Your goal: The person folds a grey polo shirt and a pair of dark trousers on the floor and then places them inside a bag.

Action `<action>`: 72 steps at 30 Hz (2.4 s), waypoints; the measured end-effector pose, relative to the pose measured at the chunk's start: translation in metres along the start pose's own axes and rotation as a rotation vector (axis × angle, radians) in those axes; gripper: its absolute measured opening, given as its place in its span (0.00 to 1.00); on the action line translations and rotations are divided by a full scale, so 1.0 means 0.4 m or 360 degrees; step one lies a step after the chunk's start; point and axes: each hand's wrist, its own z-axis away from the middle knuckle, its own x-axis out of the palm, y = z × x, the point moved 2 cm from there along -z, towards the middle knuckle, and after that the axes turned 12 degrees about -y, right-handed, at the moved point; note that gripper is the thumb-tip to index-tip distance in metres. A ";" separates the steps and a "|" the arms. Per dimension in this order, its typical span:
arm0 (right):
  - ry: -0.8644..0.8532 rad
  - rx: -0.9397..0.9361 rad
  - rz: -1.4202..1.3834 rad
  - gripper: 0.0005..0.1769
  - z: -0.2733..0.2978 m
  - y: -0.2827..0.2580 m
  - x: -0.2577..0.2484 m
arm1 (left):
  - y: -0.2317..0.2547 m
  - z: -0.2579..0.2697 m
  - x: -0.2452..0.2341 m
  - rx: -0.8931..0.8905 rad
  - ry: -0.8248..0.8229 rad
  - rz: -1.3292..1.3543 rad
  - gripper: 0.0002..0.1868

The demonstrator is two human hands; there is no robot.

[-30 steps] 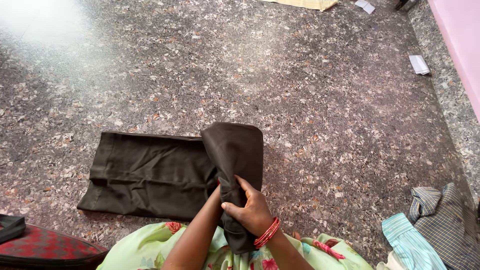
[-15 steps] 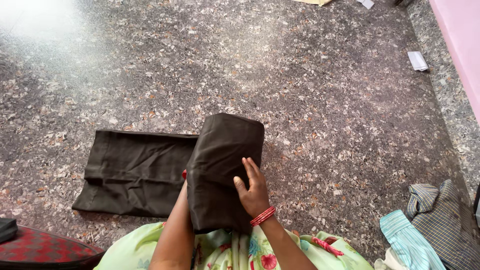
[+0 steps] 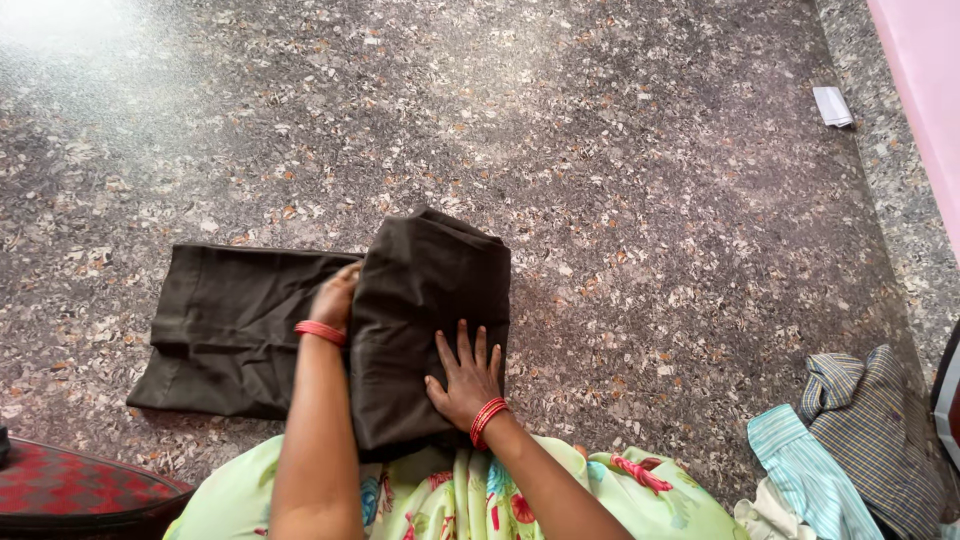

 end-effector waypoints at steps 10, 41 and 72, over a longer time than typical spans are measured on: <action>0.0182 -0.0257 0.0179 0.48 0.041 -0.063 0.039 | 0.129 0.071 0.088 -0.0109 0.0046 -0.0691 0.47; 0.1143 -0.0258 0.0265 0.35 -0.226 0.103 -0.272 | 0.125 0.334 0.503 -0.0091 0.0370 -0.2622 0.49; 0.0651 0.0171 0.0113 0.48 -0.567 0.190 -0.235 | 0.100 0.310 0.496 0.0005 0.0426 -0.2541 0.46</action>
